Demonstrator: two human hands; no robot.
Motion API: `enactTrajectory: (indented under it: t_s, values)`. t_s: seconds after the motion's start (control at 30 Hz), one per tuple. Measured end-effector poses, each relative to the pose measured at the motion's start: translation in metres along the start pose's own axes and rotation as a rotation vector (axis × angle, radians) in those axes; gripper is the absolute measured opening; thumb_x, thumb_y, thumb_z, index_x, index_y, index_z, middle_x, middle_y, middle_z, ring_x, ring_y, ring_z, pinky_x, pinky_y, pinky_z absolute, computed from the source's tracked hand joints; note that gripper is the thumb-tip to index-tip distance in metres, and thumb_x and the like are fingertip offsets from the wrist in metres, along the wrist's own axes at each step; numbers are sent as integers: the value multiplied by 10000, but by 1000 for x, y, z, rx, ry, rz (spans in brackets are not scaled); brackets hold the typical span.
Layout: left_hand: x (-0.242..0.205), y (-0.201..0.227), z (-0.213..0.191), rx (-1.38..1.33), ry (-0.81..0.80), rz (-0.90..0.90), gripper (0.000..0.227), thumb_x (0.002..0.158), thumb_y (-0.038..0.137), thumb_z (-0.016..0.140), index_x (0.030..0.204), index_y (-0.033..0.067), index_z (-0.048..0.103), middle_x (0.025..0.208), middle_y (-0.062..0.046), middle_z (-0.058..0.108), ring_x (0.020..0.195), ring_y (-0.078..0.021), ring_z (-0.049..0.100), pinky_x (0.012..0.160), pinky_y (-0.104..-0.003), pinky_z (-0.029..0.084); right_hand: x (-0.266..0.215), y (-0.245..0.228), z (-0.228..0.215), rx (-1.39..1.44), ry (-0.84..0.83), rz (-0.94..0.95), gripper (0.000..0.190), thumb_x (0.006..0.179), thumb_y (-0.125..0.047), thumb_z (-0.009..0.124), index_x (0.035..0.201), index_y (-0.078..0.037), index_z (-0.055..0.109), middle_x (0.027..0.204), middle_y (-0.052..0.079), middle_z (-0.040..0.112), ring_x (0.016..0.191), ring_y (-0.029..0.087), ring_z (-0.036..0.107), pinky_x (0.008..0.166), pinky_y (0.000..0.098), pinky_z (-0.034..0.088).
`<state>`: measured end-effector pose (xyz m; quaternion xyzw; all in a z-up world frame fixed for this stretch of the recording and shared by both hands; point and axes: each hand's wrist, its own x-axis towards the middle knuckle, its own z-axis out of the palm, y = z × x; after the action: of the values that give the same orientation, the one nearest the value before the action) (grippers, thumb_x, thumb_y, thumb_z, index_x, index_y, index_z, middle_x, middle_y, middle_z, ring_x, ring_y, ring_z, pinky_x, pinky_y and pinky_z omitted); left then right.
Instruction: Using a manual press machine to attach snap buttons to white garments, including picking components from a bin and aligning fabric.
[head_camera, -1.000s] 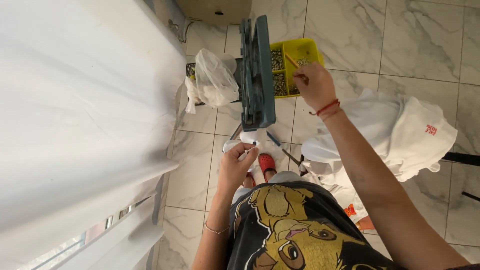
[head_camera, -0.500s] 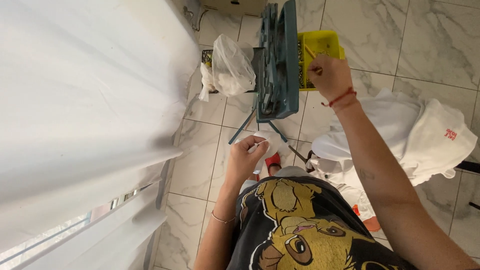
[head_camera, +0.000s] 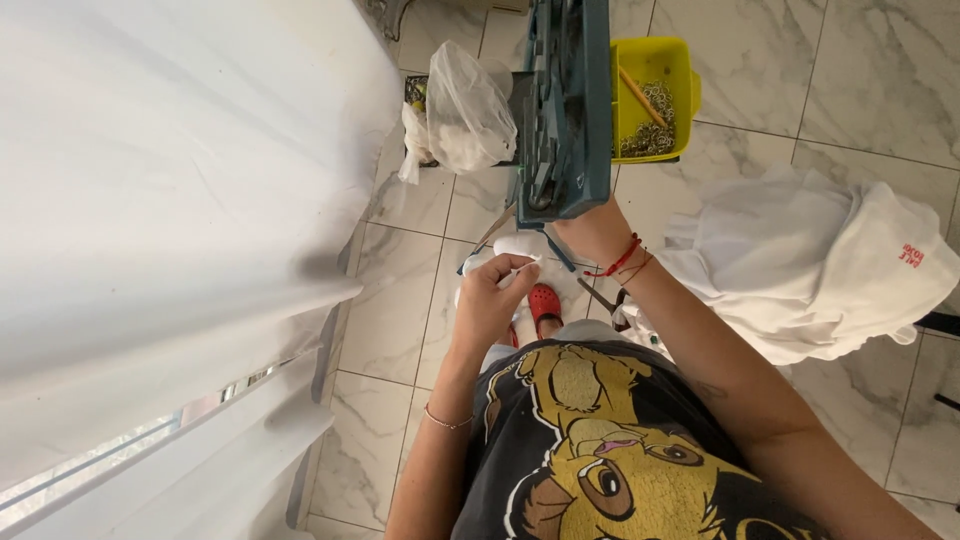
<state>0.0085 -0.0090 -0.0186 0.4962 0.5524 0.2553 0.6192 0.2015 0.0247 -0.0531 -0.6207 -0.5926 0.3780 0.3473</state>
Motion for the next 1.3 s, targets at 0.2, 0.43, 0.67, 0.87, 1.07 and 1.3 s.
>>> enactTrajectory:
  t_s: [0.2,0.43,0.67,0.87,1.07,1.3]
  values:
    - [3,13,-2,1,8,28,229,799,207,587,915,23,656,845,-203,638,761,-305,618,684,-361,506,-5,3,7,-39,-69,9,134,860,-184,561,913,-86,637,781,116,638,716,241,604,708,324,449]
    - [18,13,-6,115,4,88,196,773,269,606,851,100,667,700,-128,624,663,-198,560,631,-339,476,-19,-4,12,364,-320,237,248,814,-167,582,1011,-22,625,930,74,630,841,132,534,821,285,416]
    - [42,16,-2,62,120,96,225,795,217,553,834,13,639,697,-199,584,675,-267,533,630,-364,442,3,-36,14,74,-62,187,314,835,-255,551,1037,-16,586,912,175,616,777,294,579,682,392,442]
    - [58,3,-4,64,129,48,196,789,236,585,805,55,661,672,-144,584,642,-230,544,585,-319,454,8,-34,26,-204,12,184,239,822,-210,551,897,5,623,765,194,619,653,297,578,596,360,442]
    - [72,-12,-11,102,94,59,182,763,239,606,789,71,668,649,-112,581,619,-202,537,583,-300,449,11,-36,26,-169,41,98,218,835,-232,553,818,-26,623,721,211,610,638,329,578,552,340,439]
    - [78,-13,-23,240,54,59,249,712,343,598,789,116,665,652,-126,596,662,-279,584,630,-368,471,8,-29,24,-112,65,114,242,849,-277,546,819,-50,625,750,189,616,652,308,574,586,345,441]
